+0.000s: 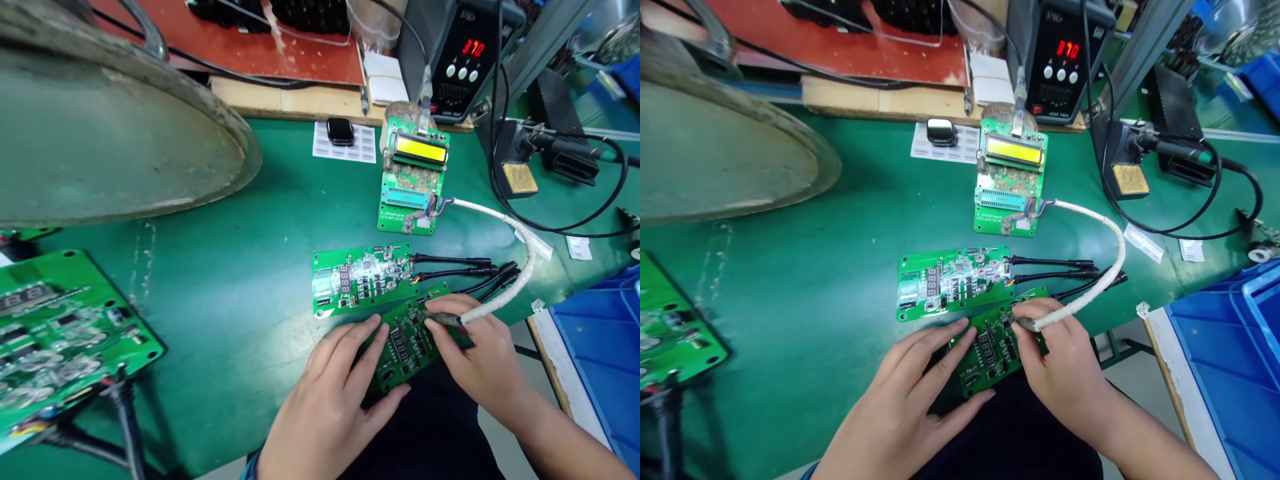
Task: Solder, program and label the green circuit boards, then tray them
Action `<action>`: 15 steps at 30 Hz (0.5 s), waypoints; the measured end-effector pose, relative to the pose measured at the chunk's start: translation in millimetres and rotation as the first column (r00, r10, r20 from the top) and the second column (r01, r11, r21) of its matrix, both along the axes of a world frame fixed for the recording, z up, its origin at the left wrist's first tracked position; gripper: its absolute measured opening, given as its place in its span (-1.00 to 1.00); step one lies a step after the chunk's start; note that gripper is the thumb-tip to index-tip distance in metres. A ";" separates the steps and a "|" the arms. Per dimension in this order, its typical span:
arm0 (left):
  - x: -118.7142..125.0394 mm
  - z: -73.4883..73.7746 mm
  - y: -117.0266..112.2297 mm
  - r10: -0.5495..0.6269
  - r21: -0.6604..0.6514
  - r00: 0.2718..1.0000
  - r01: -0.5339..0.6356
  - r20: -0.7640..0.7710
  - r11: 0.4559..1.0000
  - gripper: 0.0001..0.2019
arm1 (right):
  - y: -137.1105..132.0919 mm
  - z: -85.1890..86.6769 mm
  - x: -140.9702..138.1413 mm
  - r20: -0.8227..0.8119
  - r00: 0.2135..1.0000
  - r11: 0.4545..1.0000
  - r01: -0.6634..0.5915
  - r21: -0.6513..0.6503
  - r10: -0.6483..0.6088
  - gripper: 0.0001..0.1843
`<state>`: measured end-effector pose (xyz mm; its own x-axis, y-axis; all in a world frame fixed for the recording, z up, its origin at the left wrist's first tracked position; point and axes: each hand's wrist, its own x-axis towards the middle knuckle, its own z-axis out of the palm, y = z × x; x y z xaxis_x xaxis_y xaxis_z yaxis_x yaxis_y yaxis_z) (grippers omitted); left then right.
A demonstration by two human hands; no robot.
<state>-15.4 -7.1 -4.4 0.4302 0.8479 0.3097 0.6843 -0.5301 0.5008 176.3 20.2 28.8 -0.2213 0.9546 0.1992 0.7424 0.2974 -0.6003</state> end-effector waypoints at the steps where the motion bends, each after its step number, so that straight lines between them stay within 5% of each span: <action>1: -0.5 -0.2 0.4 -0.003 0.017 1.000 0.004 -0.010 1.000 -0.51 | 0.3 -0.6 -0.5 -0.007 1.000 1.000 0.000 0.003 0.001 -0.82; 15: -4.4 -3.4 2.2 0.019 0.097 0.999 -0.014 -0.049 0.995 -0.50 | -1.6 -5.6 -4.9 -0.020 1.000 1.000 0.025 0.019 -0.025 -0.82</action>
